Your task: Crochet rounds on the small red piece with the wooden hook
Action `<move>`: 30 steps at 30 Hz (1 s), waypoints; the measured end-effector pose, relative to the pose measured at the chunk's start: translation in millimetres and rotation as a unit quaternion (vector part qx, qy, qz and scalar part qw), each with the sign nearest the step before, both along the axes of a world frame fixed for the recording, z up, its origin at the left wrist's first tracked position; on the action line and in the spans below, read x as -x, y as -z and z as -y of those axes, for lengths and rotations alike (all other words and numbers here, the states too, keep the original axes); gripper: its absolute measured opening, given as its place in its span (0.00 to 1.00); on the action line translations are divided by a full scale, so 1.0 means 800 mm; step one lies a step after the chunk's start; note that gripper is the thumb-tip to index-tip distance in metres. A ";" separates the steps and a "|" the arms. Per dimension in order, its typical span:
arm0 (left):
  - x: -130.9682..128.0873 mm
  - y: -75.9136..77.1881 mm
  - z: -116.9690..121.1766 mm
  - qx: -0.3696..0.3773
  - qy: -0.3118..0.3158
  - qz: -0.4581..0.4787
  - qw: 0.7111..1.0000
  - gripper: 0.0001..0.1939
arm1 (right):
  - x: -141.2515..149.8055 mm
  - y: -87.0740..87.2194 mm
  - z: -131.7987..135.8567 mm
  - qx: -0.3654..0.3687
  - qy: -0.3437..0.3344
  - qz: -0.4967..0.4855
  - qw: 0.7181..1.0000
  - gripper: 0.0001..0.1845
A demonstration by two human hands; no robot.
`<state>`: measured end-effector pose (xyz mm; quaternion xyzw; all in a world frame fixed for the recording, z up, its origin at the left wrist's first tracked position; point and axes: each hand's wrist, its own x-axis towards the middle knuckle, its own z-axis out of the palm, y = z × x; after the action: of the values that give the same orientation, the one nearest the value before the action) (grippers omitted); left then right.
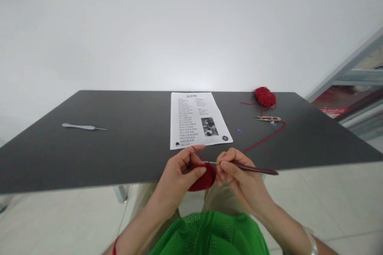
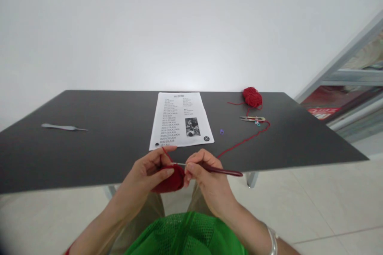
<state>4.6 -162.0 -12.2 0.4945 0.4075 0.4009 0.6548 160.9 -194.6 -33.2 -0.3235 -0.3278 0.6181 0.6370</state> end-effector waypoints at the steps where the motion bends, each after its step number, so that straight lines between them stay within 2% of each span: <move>1: 0.000 0.000 0.001 0.012 0.003 0.008 1.000 0.19 | 0.000 0.000 0.001 -0.019 0.009 0.015 1.000 0.10; 7: 0.003 -0.002 -0.002 0.033 0.018 0.032 0.999 0.20 | -0.023 0.000 -0.002 -0.090 -0.053 0.117 0.988 0.07; 13: 0.002 -0.003 0.000 0.017 0.006 0.033 0.999 0.19 | -0.017 -0.009 0.005 -0.141 0.022 0.235 0.961 0.08; 19: 0.000 -0.004 0.005 0.028 0.000 0.032 0.999 0.19 | -0.009 -0.003 0.011 -0.171 0.066 0.250 0.951 0.06; 24: -0.001 -0.001 0.004 0.047 0.001 0.050 0.998 0.20 | -0.008 0.000 0.010 -0.182 0.077 0.258 0.946 0.07; 27: -0.003 0.001 0.003 0.053 -0.006 0.045 0.998 0.22 | -0.007 0.002 0.012 -0.197 0.102 0.311 0.924 0.08; 30: -0.007 0.005 0.006 0.048 -0.037 0.030 0.998 0.22 | -0.002 0.003 0.018 -0.227 0.130 0.397 0.880 0.08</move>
<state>9.9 -166.8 -15.9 0.4350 0.4244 0.4193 0.6744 162.1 -209.0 -35.4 -0.4278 -0.6396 0.2577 0.5844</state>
